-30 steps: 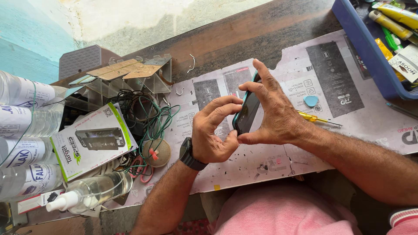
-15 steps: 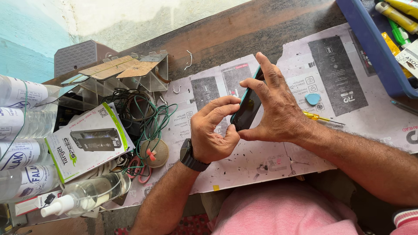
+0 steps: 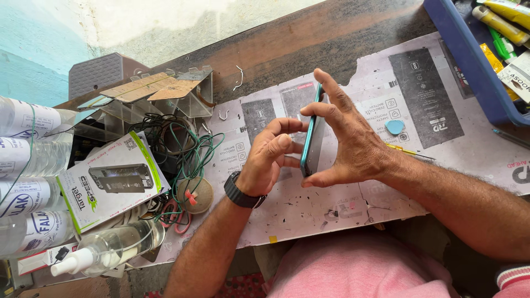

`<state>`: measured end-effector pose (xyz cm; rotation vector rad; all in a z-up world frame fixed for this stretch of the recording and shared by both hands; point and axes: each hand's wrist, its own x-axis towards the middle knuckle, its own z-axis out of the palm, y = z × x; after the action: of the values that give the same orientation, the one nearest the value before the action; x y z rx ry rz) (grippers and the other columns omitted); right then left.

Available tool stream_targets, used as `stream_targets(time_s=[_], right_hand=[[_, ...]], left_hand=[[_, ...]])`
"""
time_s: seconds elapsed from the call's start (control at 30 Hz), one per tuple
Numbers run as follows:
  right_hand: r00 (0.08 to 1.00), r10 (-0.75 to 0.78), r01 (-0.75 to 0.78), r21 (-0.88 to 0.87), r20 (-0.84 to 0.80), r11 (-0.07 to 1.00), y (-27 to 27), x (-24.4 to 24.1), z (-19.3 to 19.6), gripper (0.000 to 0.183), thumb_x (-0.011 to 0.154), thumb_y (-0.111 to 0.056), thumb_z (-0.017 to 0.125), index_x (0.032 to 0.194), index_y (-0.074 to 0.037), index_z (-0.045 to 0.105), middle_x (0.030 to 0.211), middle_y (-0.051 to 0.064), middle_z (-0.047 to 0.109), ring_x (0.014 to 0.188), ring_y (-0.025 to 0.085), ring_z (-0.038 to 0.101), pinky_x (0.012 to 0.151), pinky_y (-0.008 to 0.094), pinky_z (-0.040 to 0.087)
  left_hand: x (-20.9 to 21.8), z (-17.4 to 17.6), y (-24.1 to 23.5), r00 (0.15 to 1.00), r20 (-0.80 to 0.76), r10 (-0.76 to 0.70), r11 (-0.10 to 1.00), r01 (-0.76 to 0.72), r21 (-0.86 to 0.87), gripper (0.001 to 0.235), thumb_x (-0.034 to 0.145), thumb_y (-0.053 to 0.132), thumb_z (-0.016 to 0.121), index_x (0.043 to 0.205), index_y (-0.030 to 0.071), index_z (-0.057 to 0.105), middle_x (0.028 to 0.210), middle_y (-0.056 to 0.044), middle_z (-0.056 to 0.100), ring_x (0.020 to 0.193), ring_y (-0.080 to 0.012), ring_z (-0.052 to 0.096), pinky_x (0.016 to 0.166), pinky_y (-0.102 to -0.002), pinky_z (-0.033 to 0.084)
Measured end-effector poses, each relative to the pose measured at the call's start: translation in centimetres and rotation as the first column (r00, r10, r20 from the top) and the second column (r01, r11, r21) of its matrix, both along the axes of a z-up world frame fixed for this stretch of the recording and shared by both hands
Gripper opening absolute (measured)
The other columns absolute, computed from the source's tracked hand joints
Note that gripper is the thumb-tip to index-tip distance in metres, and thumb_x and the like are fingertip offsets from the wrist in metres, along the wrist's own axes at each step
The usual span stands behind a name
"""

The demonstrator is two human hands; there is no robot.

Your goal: The person uses a yellow screwdriver and a blue plastic pry tool to open the back cover of a smartphone. They pry along the edges and lift the cover to expose the internal components.

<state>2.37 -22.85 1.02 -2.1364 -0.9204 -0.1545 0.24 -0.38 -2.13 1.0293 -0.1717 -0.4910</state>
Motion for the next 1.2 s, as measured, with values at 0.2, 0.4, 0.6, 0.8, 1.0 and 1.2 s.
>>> stream_targets(time_s=[0.2, 0.4, 0.6, 0.8, 1.0, 1.2], right_hand=[[0.989, 0.147, -0.147, -0.01, -0.004, 0.989, -0.1, 0.1, -0.2, 0.121, 0.046, -0.061, 0.099, 0.143, -0.023, 0.038, 0.165, 0.027, 0.008, 0.153, 0.052, 0.015, 0.12, 0.065, 0.032], [0.971, 0.235, -0.236, -0.02, -0.04, 0.971, 0.1, 0.2, -0.3, 0.138, 0.04, -0.058, 0.101, 0.152, -0.028, 0.025, 0.165, 0.026, 0.005, 0.153, 0.052, 0.015, 0.117, 0.058, 0.038], [0.955, 0.298, -0.297, -0.04, 0.011, 0.954, 0.1, 0.2, -0.6, 0.156, 0.036, -0.056, 0.103, 0.158, -0.032, 0.009, 0.166, 0.024, 0.003, 0.154, 0.049, 0.015, 0.12, 0.06, 0.031], [0.941, 0.335, -0.336, -0.025, -0.052, 0.941, 0.1, 0.2, -0.5, 0.158, 0.036, -0.054, 0.104, 0.158, -0.034, 0.005, 0.167, 0.024, 0.0, 0.154, 0.048, 0.015, 0.117, 0.055, 0.039], [0.932, 0.362, -0.362, -0.043, -0.018, 0.931, 0.1, -0.1, -0.5, 0.162, 0.035, -0.056, 0.104, 0.159, -0.031, 0.002, 0.166, 0.023, -0.001, 0.155, 0.047, 0.012, 0.117, 0.057, 0.036], [0.925, 0.38, -0.381, -0.031, -0.027, 0.924, 0.0, -0.1, -0.6, 0.16, 0.036, -0.054, 0.104, 0.159, -0.027, 0.006, 0.167, 0.024, 0.0, 0.155, 0.047, 0.013, 0.121, 0.056, 0.031]], left_hand=[[0.2, 0.2, 0.0, 0.989, -0.097, -0.113, 0.992, 0.118, 0.046, 0.097, 0.084, 0.051, 0.081, 0.149, -0.004, 0.033, 0.128, -0.019, 0.055, 0.105, -0.0254, 0.067, 0.079, -0.041, 0.064], [0.3, 0.6, -0.2, 0.971, -0.189, -0.147, 0.989, 0.146, -0.016, 0.098, 0.078, 0.045, 0.082, 0.148, 0.004, 0.028, 0.125, -0.021, 0.059, 0.104, -0.0261, 0.07, 0.076, -0.041, 0.067], [0.0, 0.0, -0.1, 0.975, -0.143, -0.168, 0.986, 0.163, -0.046, 0.096, 0.086, 0.036, 0.083, 0.156, 0.002, 0.027, 0.13, -0.019, 0.056, 0.109, -0.0233, 0.067, 0.081, -0.039, 0.062], [0.1, -0.7, -0.1, 0.96, -0.203, -0.192, 0.977, 0.168, -0.129, 0.085, 0.089, 0.039, 0.077, 0.153, 0.002, 0.034, 0.122, -0.015, 0.062, 0.102, -0.0199, 0.068, 0.08, -0.039, 0.062], [0.1, -1.2, 0.2, 0.958, -0.195, -0.212, 0.976, 0.196, -0.098, 0.078, 0.09, 0.037, 0.079, 0.145, -0.005, 0.044, 0.123, -0.014, 0.061, 0.104, -0.0192, 0.067, 0.081, -0.038, 0.062], [0.2, -0.9, 0.0, 0.961, -0.206, -0.185, 0.983, 0.179, -0.049, 0.078, 0.086, 0.035, 0.079, 0.144, -0.002, 0.043, 0.12, -0.012, 0.061, 0.106, -0.0184, 0.066, 0.08, -0.038, 0.063]])
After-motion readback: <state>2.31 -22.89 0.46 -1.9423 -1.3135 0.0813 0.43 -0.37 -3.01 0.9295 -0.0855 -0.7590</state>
